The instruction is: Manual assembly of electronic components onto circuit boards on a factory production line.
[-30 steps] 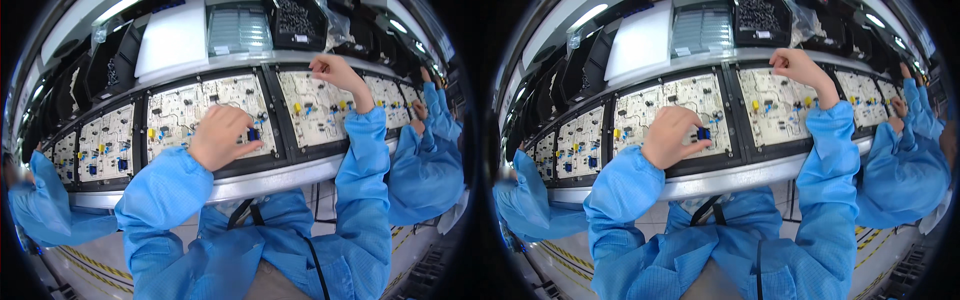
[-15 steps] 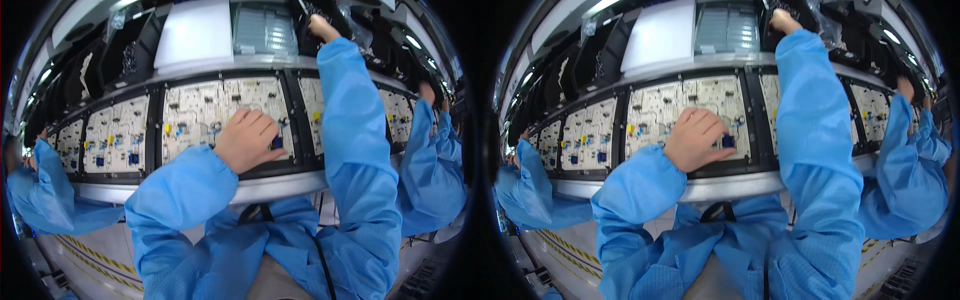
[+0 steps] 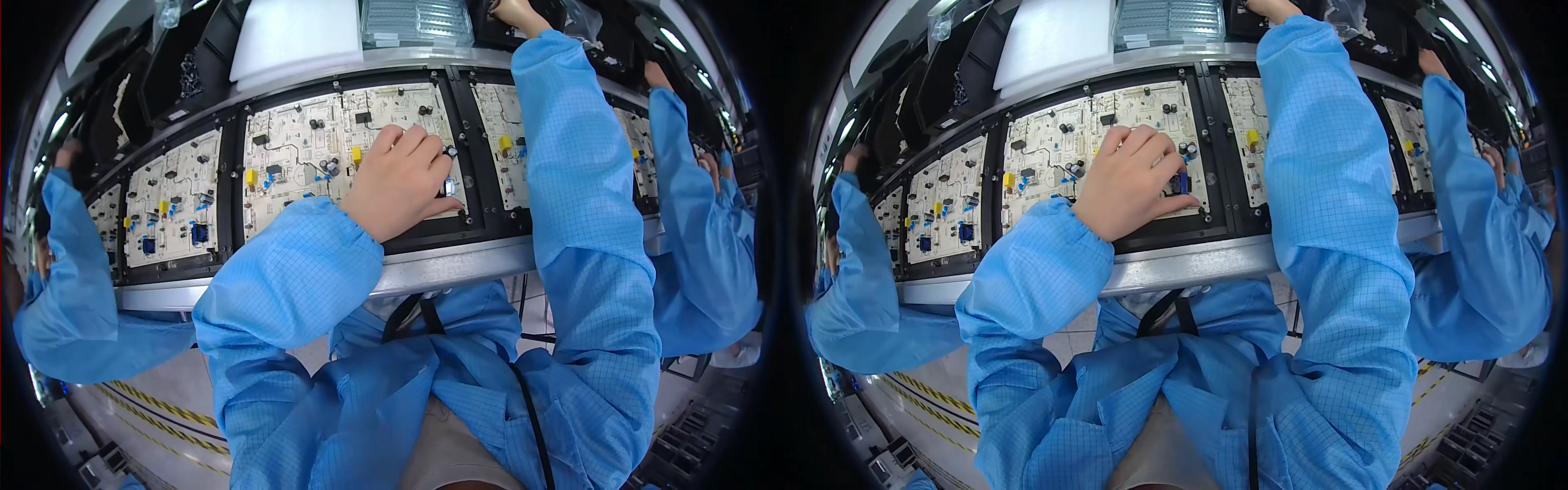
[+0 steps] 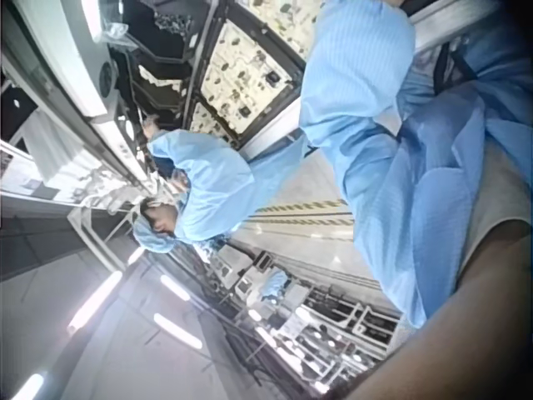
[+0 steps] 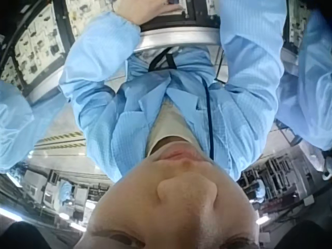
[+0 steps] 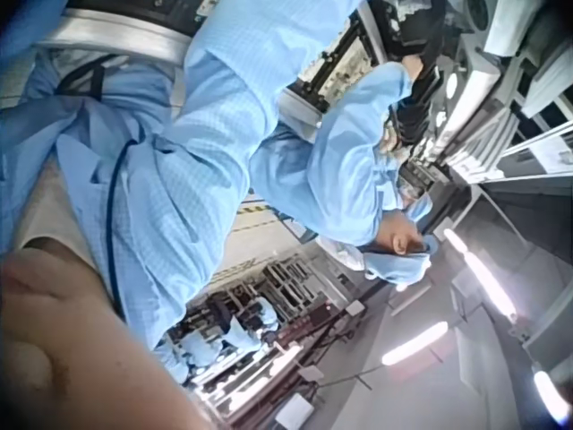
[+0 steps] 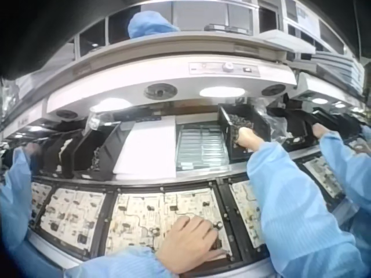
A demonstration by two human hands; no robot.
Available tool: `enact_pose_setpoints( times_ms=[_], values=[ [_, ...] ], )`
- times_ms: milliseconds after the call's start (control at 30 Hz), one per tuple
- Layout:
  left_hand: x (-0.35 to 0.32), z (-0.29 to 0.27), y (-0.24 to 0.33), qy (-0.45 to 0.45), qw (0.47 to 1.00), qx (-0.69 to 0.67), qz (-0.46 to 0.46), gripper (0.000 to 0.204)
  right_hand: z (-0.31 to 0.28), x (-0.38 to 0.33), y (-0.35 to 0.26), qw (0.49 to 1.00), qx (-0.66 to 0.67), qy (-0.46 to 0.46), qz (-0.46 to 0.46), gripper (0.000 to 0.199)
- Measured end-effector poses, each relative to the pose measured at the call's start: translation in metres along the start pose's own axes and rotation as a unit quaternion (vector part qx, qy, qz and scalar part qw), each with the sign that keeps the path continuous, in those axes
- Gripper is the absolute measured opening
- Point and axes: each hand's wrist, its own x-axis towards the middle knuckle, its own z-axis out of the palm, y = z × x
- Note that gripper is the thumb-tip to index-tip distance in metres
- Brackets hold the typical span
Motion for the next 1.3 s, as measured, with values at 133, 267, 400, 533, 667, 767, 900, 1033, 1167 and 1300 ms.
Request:
enact_pose_setpoints(
  times_ms=[133, 267, 400, 533, 667, 767, 900, 1033, 1167, 1300],
  values=[
    [-0.006, -0.002, -0.001, -0.008, 0.999, -0.025, -0.030, 0.044, -0.005, -0.003, -0.010, 1.000, 0.009, 0.027, -0.006, 0.013],
    [-0.006, -0.004, -0.004, -0.025, 0.995, -0.083, -0.055, 0.040, -0.012, -0.003, 0.014, 0.999, 0.008, 0.053, -0.006, 0.013],
    [-0.008, 0.002, -0.007, -0.042, 0.993, -0.094, -0.060, 0.034, -0.005, -0.005, -0.011, 0.998, 0.010, 0.064, -0.027, 0.014],
    [-0.006, 0.001, -0.007, -0.056, 0.992, -0.096, -0.059, 0.030, -0.013, -0.016, -0.019, 0.995, 0.044, 0.059, -0.073, 0.014],
    [-0.010, 0.004, -0.004, -0.044, 0.997, -0.035, -0.053, 0.032, -0.039, -0.043, -0.047, 0.985, 0.089, 0.134, -0.066, 0.017],
    [0.001, 0.009, 0.000, -0.024, 0.998, -0.047, -0.037, 0.032, -0.063, -0.054, -0.010, 0.942, 0.241, 0.232, -0.043, 0.019],
    [-0.008, 0.009, -0.003, -0.035, 0.997, -0.035, -0.060, 0.033, -0.111, -0.126, -0.071, 0.940, 0.301, 0.142, -0.071, 0.016],
    [-0.006, 0.010, -0.008, -0.030, 0.997, -0.045, -0.047, 0.034, -0.129, -0.197, -0.098, 0.894, 0.413, -0.075, -0.158, 0.017],
    [-0.011, -0.024, -0.033, 0.022, 0.990, -0.045, -0.130, 0.036, -0.106, -0.276, -0.166, 0.897, 0.349, -0.182, -0.202, 0.016],
    [-0.002, -0.058, -0.062, 0.176, 0.925, -0.250, -0.226, 0.017, -0.102, -0.323, -0.205, 0.924, 0.174, -0.100, -0.324, 0.034]
  ],
)
